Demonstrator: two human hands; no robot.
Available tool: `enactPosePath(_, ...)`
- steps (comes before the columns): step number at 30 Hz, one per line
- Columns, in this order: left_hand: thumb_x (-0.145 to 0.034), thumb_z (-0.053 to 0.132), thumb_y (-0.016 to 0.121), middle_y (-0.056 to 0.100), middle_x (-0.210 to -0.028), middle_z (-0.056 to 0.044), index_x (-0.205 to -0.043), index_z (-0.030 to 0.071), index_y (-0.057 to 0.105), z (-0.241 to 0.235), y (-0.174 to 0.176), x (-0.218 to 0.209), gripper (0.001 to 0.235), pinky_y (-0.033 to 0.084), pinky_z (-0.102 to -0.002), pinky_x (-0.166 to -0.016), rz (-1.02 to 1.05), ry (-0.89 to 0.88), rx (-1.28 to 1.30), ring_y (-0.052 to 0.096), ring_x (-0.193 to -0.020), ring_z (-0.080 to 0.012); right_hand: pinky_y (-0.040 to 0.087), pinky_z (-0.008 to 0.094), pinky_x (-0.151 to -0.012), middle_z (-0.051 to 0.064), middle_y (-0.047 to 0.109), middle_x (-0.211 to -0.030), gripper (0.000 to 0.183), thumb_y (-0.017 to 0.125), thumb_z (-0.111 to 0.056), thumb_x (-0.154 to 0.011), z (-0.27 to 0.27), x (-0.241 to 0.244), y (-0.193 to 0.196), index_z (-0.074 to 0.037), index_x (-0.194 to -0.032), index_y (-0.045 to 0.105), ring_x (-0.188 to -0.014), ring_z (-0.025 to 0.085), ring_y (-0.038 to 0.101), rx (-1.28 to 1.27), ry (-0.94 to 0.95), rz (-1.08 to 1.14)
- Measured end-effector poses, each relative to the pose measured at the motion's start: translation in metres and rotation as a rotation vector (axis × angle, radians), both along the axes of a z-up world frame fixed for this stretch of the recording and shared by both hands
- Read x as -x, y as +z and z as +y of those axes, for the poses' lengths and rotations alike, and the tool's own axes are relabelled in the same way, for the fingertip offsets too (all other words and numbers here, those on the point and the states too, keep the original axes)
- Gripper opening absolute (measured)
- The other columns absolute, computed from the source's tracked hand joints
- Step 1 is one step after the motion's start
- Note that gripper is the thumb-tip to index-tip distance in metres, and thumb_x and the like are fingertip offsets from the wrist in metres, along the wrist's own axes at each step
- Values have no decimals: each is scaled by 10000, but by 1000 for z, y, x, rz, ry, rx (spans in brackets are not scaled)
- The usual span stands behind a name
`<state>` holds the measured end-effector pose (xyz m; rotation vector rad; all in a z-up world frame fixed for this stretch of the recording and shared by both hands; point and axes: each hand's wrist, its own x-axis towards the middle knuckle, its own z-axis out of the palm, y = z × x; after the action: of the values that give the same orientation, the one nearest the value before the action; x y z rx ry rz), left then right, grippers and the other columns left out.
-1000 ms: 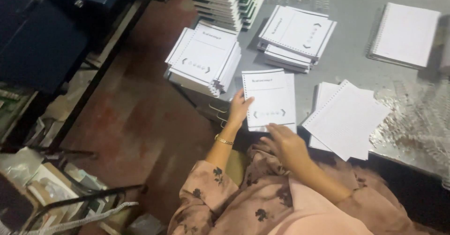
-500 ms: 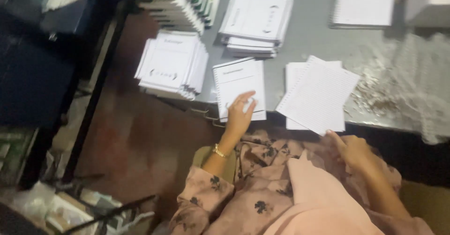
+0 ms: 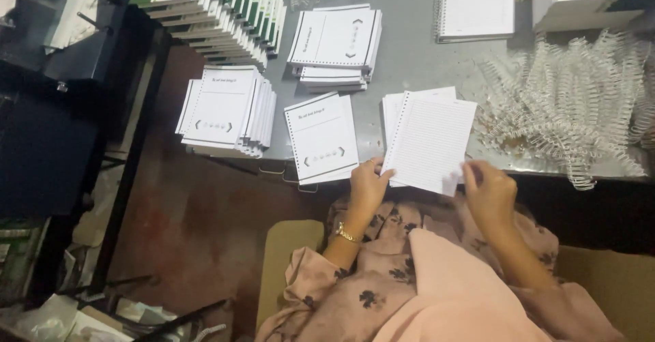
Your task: Inspecting the pages of printed notebooks for quality control by flipping through them manually.
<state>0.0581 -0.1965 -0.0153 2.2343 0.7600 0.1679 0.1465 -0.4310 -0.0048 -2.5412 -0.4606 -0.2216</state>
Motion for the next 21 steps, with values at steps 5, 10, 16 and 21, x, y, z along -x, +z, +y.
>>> enactPosePath(5,-859,268,818,761,-870,-101,-1174,84,734,-11,25,15,375,629,-324,-671,75,46,63,763,-790,-224,582,367,-878,133,755,-1084,362,857,-340,-913,7,-15,-49,-69,-1143,790,-1011,298,727,-38,20,-124)
enactPosePath(10,-866,353,800,757,-952,-97,-1159,108,733,-16,44,23,388,629,-381,-744,61,-1,-4,763,-886,-261,533,453,-965,201,695,-1168,463,877,-305,-861,12,-7,-34,-9,-1201,771,-1103,385,673,-104,40,28)
enactPosePath(16,-882,300,790,723,-1012,-114,-1174,51,705,-18,50,21,393,628,-407,-787,92,-12,26,753,-956,-297,535,369,-935,118,687,-1214,402,892,-222,-818,21,-4,-21,-33,-1156,784,-1085,287,646,-63,30,-92)
enactPosePath(21,-899,286,777,700,-1054,-120,-1189,42,679,-20,53,20,390,626,-423,-820,117,-20,-3,744,-1002,-305,611,456,-772,232,734,-1087,405,776,-38,-903,40,1,11,-8,-1275,619,-983,407,719,-379,87,208)
